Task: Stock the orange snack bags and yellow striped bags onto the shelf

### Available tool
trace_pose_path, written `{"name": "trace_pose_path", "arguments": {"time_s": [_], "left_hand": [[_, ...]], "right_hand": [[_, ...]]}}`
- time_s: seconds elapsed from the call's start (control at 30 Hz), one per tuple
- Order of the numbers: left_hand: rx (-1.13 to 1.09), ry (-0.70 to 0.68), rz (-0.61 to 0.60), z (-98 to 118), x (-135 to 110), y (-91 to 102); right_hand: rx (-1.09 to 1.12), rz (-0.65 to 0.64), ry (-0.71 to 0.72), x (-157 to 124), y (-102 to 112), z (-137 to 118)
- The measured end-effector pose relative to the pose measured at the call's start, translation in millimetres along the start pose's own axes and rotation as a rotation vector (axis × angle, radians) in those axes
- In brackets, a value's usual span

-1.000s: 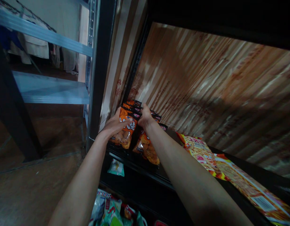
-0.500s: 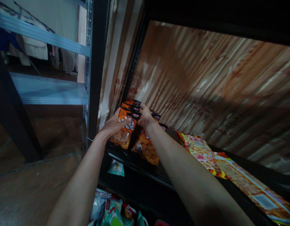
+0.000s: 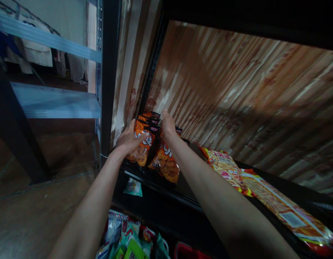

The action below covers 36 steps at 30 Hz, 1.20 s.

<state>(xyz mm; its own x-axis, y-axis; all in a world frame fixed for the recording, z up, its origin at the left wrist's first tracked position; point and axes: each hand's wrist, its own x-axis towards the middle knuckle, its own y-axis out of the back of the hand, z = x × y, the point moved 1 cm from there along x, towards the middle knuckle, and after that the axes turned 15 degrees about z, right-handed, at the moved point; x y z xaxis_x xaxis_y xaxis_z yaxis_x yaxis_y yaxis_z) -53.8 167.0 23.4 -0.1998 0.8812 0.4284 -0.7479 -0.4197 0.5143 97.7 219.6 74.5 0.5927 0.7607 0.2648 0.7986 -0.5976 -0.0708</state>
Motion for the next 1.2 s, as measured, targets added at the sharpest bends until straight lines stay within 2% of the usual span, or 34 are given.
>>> {"name": "trace_pose_path", "arguments": {"time_s": [0.1,0.27,0.37,0.43,0.57,0.73,0.83,0.97,1.2], "left_hand": [[0.039,-0.067,0.039,2,-3,0.7],[0.052,-0.167,0.104,5,-18,8.7],[0.034,-0.218,0.214,14,-41,18.1],[-0.024,-0.272,0.274,25,-62,21.5],[-0.158,-0.393,0.143,53,-104,9.5],[-0.088,-0.414,0.053,68,-127,-21.1],[0.046,-0.388,0.052,67,-130,-33.1],[0.126,-0.387,0.051,67,-130,-39.2],[0.081,-0.317,0.066,71,-124,-42.5]], "right_hand": [[-0.142,0.02,0.302,-20,25,-17],[-0.278,-0.076,0.556,-77,76,-34],[-0.316,-0.069,0.586,-100,108,-30],[-0.353,-0.037,0.547,-106,127,-20],[-0.39,0.034,0.344,-102,155,9],[-0.406,0.017,0.079,-95,166,26],[-0.441,-0.034,0.007,-95,166,25],[-0.454,-0.037,0.055,-92,166,33],[-0.301,-0.055,0.179,-79,155,47]]}}
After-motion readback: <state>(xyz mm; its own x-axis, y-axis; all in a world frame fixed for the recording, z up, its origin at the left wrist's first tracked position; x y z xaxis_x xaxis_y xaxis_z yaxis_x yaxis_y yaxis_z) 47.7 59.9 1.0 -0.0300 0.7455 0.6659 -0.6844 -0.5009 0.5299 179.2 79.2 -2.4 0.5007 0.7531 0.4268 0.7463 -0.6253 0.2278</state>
